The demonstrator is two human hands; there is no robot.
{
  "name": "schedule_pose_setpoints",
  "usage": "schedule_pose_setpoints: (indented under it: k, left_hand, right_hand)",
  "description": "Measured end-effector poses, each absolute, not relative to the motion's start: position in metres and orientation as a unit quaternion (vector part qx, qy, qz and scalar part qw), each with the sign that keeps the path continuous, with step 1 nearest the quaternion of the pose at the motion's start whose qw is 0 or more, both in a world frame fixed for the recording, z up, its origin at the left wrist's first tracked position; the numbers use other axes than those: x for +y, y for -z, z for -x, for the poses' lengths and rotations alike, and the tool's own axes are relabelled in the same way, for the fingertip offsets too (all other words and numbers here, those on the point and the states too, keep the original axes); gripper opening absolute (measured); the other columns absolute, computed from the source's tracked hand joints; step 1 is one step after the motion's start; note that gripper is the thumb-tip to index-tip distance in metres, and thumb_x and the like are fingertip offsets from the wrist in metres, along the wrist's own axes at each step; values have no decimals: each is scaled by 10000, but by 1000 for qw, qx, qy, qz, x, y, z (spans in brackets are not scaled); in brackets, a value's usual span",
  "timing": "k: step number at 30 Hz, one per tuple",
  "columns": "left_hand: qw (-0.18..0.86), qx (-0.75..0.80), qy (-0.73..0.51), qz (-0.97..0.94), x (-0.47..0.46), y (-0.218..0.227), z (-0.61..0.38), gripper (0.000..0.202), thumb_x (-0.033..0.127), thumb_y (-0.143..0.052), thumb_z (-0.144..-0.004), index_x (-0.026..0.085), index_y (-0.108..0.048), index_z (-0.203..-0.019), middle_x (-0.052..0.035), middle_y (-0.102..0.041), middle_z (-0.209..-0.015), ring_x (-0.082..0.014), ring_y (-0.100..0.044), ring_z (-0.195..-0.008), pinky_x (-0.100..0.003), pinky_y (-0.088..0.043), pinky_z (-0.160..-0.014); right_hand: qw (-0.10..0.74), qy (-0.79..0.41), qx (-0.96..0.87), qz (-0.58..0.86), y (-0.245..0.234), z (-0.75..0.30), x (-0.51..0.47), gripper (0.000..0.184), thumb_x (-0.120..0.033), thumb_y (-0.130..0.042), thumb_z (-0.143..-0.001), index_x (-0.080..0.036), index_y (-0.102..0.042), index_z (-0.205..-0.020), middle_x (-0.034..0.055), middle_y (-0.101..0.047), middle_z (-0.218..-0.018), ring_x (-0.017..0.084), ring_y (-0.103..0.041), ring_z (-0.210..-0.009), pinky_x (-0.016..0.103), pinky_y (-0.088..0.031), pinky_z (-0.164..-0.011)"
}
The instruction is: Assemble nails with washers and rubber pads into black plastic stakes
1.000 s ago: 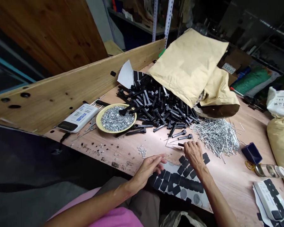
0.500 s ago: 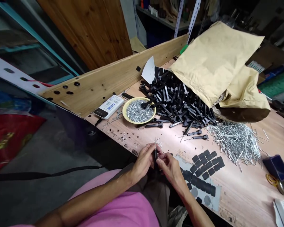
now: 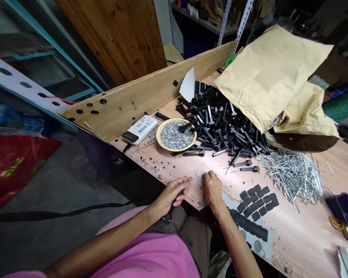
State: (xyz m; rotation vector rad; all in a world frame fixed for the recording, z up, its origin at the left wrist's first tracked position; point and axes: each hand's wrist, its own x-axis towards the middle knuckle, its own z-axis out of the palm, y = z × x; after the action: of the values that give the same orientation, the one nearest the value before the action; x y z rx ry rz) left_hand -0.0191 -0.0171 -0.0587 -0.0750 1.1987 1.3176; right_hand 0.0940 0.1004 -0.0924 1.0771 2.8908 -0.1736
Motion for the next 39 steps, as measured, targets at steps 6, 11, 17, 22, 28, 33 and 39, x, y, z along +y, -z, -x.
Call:
schedule_pose_setpoints:
  k: [6, 11, 17, 22, 28, 33, 39]
  left_hand:
    - [622, 534, -571, 45, -13, 57, 27, 362, 274, -601, -676, 150, -545, -1011, 101, -430, -537, 0, -263, -328, -150, -113, -327]
    - [630, 540, -557, 41, -15, 61, 27, 369, 280, -623, -669, 155, -540, -1006, 102, -431, -539, 2, -264, -330, -145, -108, -329]
    - [658, 516, -548, 4, -15, 65, 18, 416, 351, -663, -666, 165, -554, -1022, 93, -452, -564, 7, -270, -340, -143, -101, -337]
    - [677, 496, -541, -51, -9, 65, 7, 441, 415, -669, -670, 156, -583, -1017, 88, -454, -561, 3, -268, -345, -150, -112, -333]
    - [688, 487, -530, -93, -6, 57, -5, 460, 443, -660, -684, 130, -620, -1019, 84, -427, -558, 1, -257, -363, -159, -104, -341]
    - [690, 499, -515, -96, -6, 51, -8, 418, 403, -655, -713, 129, -635, -1029, 78, -428, -564, -1, -260, -373, -162, -100, -351]
    - [702, 489, -508, -105, -8, 55, -13, 509, 413, -655, -721, 152, -609, -1156, 79, -422, -562, -2, -249, -373, -163, -89, -358]
  right_hand:
    - [31, 58, 938, -340, 89, -92, 100, 195, -173, -456, -905, -242, -613, -997, 40, -617, -943, 151, -579, -768, 236, -345, -550]
    - [7, 81, 942, -326, 94, -92, 103, 145, -154, -470, -867, -210, -599, -831, 55, -612, -860, 172, -569, -773, 245, -367, -573]
    - [-222, 334, 830, -387, 88, -98, 99, 113, -236, -473, -808, -199, -538, -724, 0, -573, -684, 130, -532, -605, 242, -429, -570]
    - [-318, 501, 657, -464, 74, -108, 83, 176, -357, -613, -743, -194, -550, -761, 8, -631, -711, 146, -601, -654, 266, -495, -604]
    - [-345, 531, 601, -487, 65, -119, 71, 251, -397, -677, -703, -192, -556, -783, 33, -676, -750, 169, -654, -710, 292, -533, -648]
    - [-361, 510, 620, -475, 65, -125, 66, 224, -383, -660, -732, -191, -563, -797, 39, -687, -762, 168, -660, -707, 289, -544, -642]
    - [-360, 344, 763, -411, 71, -142, 60, 91, -277, -556, -829, -215, -622, -835, 45, -690, -778, 173, -654, -718, 315, -541, -668]
